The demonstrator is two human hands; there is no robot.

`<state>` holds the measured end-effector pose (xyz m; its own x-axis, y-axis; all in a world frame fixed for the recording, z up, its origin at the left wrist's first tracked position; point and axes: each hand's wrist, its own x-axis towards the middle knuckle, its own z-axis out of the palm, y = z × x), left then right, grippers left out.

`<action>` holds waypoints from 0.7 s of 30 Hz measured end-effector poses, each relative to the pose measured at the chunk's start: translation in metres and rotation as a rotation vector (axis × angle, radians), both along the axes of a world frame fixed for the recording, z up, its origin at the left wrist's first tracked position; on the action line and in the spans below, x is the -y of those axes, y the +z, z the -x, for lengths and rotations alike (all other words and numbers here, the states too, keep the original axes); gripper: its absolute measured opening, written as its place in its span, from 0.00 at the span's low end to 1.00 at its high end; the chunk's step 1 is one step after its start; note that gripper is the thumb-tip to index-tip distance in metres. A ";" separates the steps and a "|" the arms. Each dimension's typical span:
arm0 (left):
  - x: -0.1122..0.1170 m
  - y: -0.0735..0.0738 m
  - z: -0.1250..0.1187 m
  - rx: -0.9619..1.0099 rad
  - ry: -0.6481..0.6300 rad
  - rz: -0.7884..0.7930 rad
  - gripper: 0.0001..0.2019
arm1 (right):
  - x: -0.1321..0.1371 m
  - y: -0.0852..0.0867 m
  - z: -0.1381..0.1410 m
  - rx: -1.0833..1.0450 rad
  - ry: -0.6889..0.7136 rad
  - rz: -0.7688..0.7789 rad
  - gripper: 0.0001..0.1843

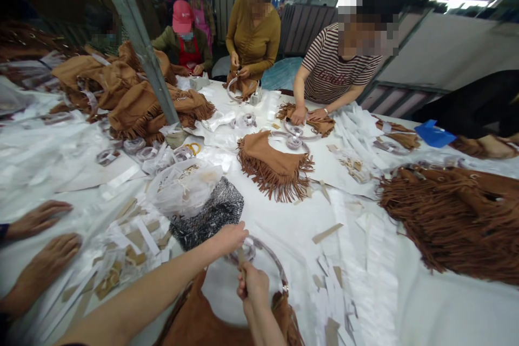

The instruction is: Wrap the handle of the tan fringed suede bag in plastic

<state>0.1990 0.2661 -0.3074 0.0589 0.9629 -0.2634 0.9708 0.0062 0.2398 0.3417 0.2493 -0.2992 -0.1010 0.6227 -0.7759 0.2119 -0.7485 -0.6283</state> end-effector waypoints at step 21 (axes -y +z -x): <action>0.008 -0.028 -0.002 0.071 0.149 0.050 0.14 | -0.006 -0.064 -0.002 0.061 0.117 -0.225 0.18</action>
<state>0.2011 0.2577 -0.3349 -0.0633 0.9482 -0.3115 0.9387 0.1625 0.3039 0.3439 0.2553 -0.3630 -0.1395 0.7672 -0.6261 0.3312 -0.5597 -0.7596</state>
